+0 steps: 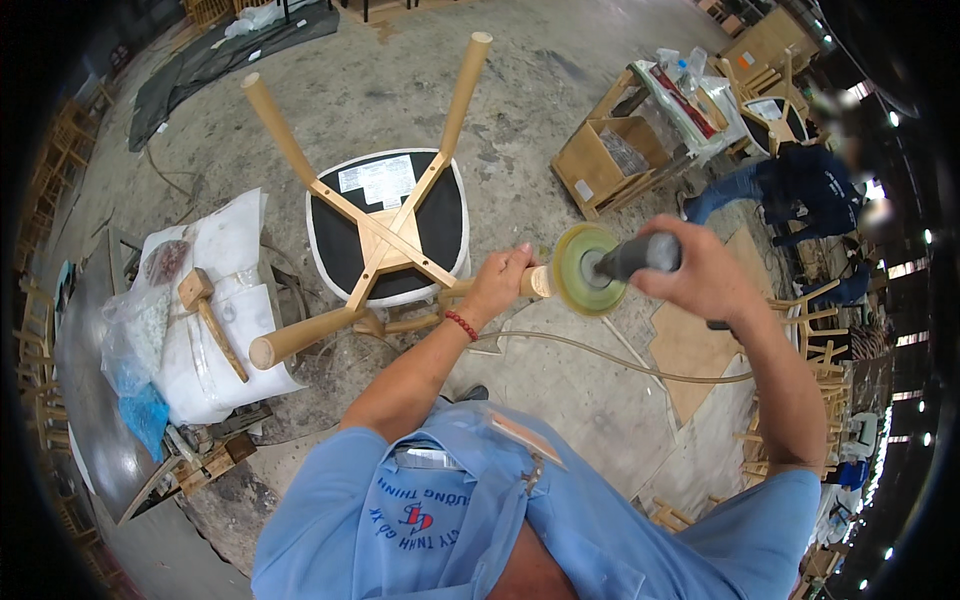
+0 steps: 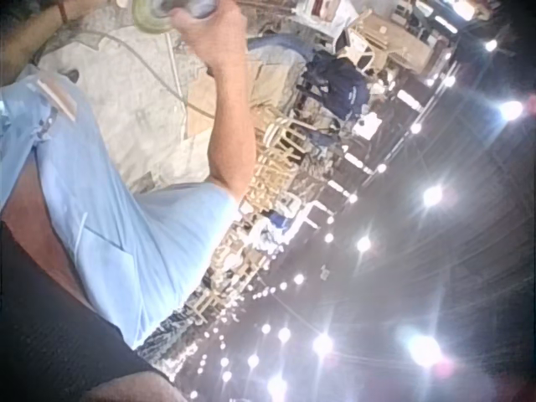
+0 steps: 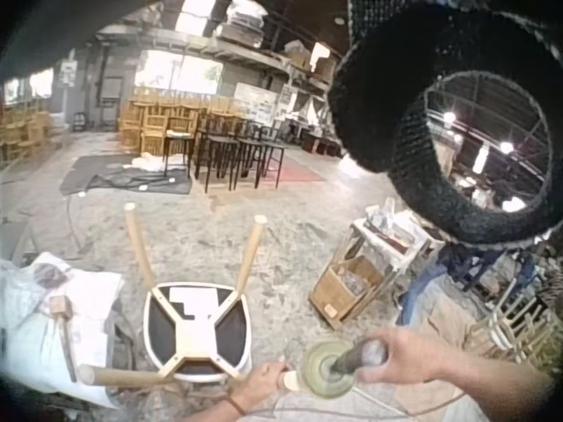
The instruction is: The person uses a power sander to smooth the ends of wooden chair legs, then uses a wooden mallet to tap the legs into place on the chair base. They repeat this process for multiple chairs in a workshop setting.
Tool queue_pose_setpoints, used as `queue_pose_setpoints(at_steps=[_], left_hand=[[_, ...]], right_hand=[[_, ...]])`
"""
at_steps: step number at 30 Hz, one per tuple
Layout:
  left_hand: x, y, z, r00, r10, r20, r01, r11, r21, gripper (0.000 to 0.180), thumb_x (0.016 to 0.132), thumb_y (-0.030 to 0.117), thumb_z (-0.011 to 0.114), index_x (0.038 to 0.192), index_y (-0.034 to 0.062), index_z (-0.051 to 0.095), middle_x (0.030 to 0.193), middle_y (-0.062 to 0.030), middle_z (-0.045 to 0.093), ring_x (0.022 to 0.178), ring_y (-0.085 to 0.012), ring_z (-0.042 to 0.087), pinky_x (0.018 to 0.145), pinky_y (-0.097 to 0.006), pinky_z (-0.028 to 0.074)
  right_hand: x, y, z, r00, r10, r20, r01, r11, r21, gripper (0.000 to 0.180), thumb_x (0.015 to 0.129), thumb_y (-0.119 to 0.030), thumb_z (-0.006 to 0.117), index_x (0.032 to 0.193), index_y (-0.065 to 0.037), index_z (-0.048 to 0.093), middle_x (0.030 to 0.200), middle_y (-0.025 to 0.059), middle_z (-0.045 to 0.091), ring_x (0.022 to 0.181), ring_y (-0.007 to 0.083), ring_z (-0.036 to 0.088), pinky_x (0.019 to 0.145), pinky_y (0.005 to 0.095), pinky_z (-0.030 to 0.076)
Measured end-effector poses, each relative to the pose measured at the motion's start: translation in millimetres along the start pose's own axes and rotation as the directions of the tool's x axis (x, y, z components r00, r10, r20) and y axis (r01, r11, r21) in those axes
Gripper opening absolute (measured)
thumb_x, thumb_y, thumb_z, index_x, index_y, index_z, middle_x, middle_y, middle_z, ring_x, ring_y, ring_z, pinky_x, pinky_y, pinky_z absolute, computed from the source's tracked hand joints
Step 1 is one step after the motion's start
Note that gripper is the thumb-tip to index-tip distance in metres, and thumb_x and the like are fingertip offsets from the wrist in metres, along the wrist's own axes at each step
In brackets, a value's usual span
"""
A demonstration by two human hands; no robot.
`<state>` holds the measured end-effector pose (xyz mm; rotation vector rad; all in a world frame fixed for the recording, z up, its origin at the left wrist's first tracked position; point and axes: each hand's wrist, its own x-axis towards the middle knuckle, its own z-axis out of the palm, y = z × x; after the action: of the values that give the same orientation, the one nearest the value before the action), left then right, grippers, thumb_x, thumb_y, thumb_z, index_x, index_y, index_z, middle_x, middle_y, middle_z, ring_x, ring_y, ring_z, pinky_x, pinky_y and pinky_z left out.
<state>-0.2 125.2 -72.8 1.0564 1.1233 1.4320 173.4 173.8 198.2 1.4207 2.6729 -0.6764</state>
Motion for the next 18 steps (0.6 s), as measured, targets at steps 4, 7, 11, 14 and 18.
queue_pose_setpoints(at_steps=[4,7,11,14,18], left_hand=[[0,-12,-7,0.993,-0.120,0.010,0.120,0.993,-0.006,0.054,0.104,0.039,0.042,0.085,-0.0049,0.065,0.072,-0.0053,0.064,0.069,-0.0118,0.056,0.067,-0.031,0.047],[-2,-13,-1,0.999,-0.036,-0.026,0.037,0.999,0.007,0.053,0.104,0.038,0.042,0.086,-0.0057,0.064,0.071,-0.0060,0.063,0.069,-0.0127,0.055,0.066,-0.031,0.047],[-1,-6,1,1.000,0.011,-0.021,-0.011,1.000,0.007,0.051,0.105,0.038,0.041,0.086,-0.0031,0.065,0.073,-0.0030,0.061,0.070,-0.0111,0.053,0.067,-0.029,0.045],[0,-9,-5,1.000,-0.021,0.000,0.021,0.999,0.044,0.050,0.105,0.038,0.040,0.086,-0.0021,0.065,0.076,-0.0023,0.062,0.072,-0.0101,0.054,0.069,-0.027,0.046],[-1,-9,-6,0.997,-0.074,0.006,0.074,0.997,0.035,0.052,0.103,0.038,0.042,0.086,-0.0055,0.064,0.073,-0.0104,0.064,0.069,-0.0156,0.057,0.067,-0.034,0.047]], right_hand=[[-1,-22,15,0.990,-0.078,0.118,0.077,0.997,0.012,0.045,0.068,-0.027,0.073,0.103,0.000,0.064,0.087,0.0199,0.069,0.083,0.0324,0.069,0.076,0.0385,0.053],[8,-12,17,0.998,-0.037,0.041,0.036,0.999,0.019,0.046,0.068,-0.027,0.073,0.103,0.000,0.064,0.086,0.0197,0.069,0.082,0.0321,0.069,0.075,0.0385,0.053],[7,1,4,0.994,0.063,-0.088,-0.067,0.997,-0.048,0.046,0.068,-0.028,0.074,0.103,0.000,0.064,0.085,0.0185,0.069,0.080,0.0314,0.068,0.075,0.0385,0.053],[0,-14,5,0.999,0.032,-0.011,-0.032,0.999,-0.005,0.047,0.068,-0.029,0.074,0.104,-0.001,0.064,0.085,0.0178,0.069,0.080,0.0309,0.068,0.075,0.0384,0.053],[1,-31,20,0.995,0.033,0.095,-0.034,0.999,0.007,0.049,0.068,-0.030,0.075,0.106,0.000,0.063,0.086,0.0177,0.068,0.080,0.0300,0.068,0.077,0.0381,0.053]])
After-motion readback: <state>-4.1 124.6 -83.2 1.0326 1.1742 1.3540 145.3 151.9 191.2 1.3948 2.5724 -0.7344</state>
